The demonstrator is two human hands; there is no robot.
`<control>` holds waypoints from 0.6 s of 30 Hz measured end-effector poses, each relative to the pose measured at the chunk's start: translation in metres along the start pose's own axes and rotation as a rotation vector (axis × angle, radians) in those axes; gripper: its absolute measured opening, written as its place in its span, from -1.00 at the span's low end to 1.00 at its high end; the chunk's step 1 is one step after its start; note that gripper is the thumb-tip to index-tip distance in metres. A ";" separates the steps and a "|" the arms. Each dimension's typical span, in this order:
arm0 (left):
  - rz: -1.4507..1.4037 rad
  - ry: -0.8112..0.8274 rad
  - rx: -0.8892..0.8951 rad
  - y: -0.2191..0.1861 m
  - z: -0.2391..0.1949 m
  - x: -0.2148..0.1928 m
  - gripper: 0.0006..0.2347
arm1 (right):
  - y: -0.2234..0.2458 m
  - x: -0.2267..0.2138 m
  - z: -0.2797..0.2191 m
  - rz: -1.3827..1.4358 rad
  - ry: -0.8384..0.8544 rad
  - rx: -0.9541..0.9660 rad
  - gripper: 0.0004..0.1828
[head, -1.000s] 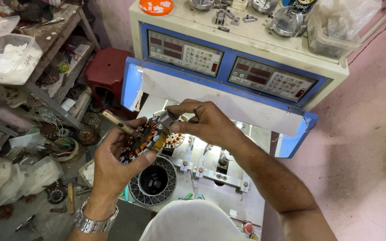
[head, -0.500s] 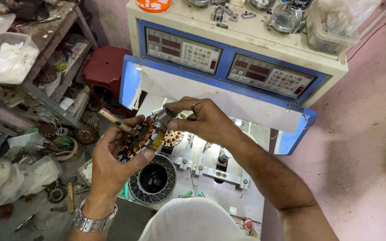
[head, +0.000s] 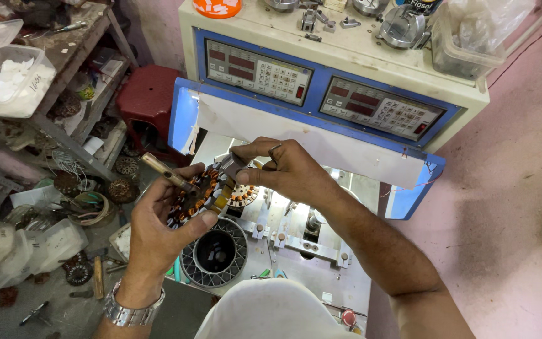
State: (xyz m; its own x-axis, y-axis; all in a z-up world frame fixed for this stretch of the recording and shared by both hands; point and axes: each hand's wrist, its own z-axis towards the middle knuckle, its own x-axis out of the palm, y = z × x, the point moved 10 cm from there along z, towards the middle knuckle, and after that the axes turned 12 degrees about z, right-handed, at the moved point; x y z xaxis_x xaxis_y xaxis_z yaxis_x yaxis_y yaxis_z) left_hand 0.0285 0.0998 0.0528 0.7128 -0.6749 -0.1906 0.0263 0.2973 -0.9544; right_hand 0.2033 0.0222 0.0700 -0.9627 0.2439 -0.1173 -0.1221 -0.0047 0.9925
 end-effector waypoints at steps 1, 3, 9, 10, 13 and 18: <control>0.004 0.000 -0.005 0.000 0.000 0.000 -0.36 | 0.001 0.001 0.000 0.008 0.002 -0.003 -0.49; 0.001 0.000 -0.013 0.001 0.000 0.000 -0.36 | 0.001 0.001 -0.001 0.025 0.003 -0.009 -0.49; 0.019 0.002 -0.024 0.002 0.001 0.000 -0.36 | 0.001 0.000 -0.001 -0.006 -0.008 0.019 -0.50; 0.019 0.003 -0.021 0.002 0.001 0.000 -0.36 | 0.001 -0.001 0.000 -0.005 -0.008 0.016 -0.50; 0.009 0.003 -0.017 0.002 0.002 0.000 -0.37 | 0.001 0.000 0.000 -0.004 -0.007 0.006 -0.50; -0.002 0.000 -0.026 0.003 0.001 0.000 -0.36 | 0.001 0.000 0.002 0.000 0.000 -0.009 -0.49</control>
State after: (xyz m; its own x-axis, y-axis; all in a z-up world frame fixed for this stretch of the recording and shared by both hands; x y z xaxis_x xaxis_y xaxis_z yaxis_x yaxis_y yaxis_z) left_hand 0.0294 0.1020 0.0501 0.7126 -0.6757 -0.1889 0.0094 0.2783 -0.9604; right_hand 0.2041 0.0239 0.0711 -0.9625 0.2444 -0.1174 -0.1244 -0.0133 0.9921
